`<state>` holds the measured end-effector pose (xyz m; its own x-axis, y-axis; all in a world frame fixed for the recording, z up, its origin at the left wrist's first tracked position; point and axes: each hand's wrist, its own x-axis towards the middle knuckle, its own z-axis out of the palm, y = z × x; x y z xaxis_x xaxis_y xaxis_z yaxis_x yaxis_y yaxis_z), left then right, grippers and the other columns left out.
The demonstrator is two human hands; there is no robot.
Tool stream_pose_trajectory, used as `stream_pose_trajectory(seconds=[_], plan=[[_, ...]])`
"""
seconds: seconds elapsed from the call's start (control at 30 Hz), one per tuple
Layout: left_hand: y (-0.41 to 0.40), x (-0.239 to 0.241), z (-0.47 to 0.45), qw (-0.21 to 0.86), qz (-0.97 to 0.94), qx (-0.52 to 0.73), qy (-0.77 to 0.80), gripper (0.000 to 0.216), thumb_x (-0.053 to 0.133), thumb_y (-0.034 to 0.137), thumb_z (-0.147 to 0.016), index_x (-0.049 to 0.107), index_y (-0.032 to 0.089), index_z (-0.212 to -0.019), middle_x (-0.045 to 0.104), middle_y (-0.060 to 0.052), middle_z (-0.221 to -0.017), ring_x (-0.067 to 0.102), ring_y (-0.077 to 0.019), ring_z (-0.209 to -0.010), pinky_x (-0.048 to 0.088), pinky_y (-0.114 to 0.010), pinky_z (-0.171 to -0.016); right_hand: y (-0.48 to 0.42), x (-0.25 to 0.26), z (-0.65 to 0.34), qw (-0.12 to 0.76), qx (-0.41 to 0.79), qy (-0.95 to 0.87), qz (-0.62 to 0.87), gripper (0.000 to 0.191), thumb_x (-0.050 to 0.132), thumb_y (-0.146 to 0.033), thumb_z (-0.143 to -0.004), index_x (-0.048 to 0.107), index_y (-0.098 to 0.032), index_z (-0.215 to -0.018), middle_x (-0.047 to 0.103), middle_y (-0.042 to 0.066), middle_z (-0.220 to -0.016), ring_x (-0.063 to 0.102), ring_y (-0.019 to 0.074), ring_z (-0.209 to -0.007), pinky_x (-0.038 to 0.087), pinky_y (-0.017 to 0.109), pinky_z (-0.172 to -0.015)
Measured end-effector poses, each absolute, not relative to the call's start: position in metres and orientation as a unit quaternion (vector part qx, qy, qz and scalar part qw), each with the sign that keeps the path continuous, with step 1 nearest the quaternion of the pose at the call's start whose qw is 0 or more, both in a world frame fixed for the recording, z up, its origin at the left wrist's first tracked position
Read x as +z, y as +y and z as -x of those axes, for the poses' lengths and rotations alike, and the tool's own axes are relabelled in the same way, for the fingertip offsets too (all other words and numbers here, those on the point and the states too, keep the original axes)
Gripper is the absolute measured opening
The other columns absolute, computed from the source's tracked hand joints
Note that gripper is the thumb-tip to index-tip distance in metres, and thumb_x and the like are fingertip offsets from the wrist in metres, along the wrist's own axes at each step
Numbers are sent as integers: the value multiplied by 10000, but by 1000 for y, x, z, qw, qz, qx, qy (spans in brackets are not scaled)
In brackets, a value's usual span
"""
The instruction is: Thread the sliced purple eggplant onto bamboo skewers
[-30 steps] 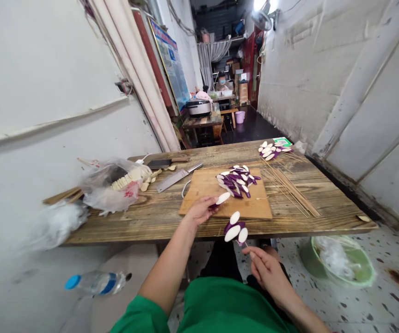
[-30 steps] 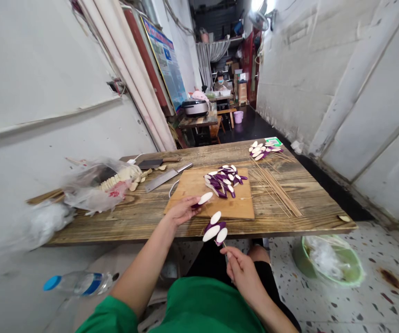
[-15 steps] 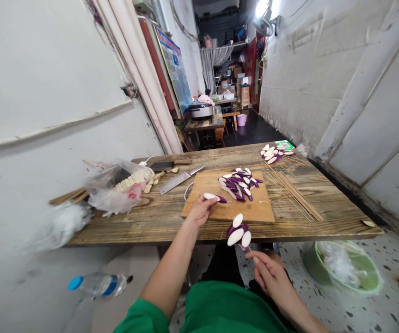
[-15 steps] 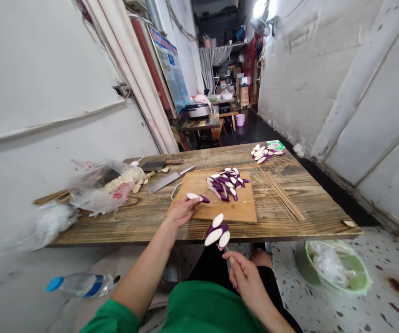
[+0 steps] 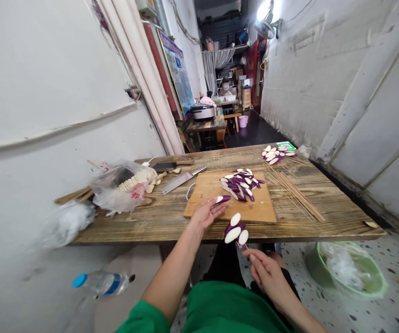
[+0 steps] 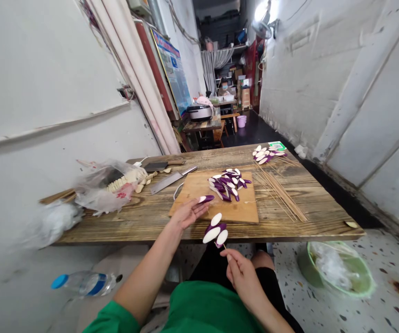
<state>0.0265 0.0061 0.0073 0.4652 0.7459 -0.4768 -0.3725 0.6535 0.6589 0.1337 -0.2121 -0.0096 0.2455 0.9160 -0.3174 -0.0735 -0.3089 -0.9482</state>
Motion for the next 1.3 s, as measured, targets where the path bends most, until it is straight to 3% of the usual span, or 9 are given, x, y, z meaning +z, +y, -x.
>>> stream_pose_trajectory(seconds=[0.53,0.73,1.3], plan=[[0,9,-27,805,-271,358,389,10,619,84,-777,615,75,-775,700,-136,-875,680,-193,-793,545,-318,-787,-211,-16,-132,480,507,-338,631,519,431,-590,-823,538,-134,-1047,324,-109,-444,230,58,-364,141,193,-374],[-3,5,-24,809,-293,349,371,134,697,120,-719,644,66,-830,690,-157,-945,673,-226,-854,535,-334,-811,-210,-14,-134,478,496,-350,635,519,437,-590,-814,543,-122,-1013,338,-105,-431,239,63,-369,148,203,-389],[-16,4,-35,813,-270,357,372,128,712,104,-699,632,82,-798,703,-127,-877,680,-214,-811,524,-351,-822,-200,-25,-137,489,471,-348,646,531,427,-608,-806,554,-126,-989,328,-101,-434,240,65,-374,160,197,-396]])
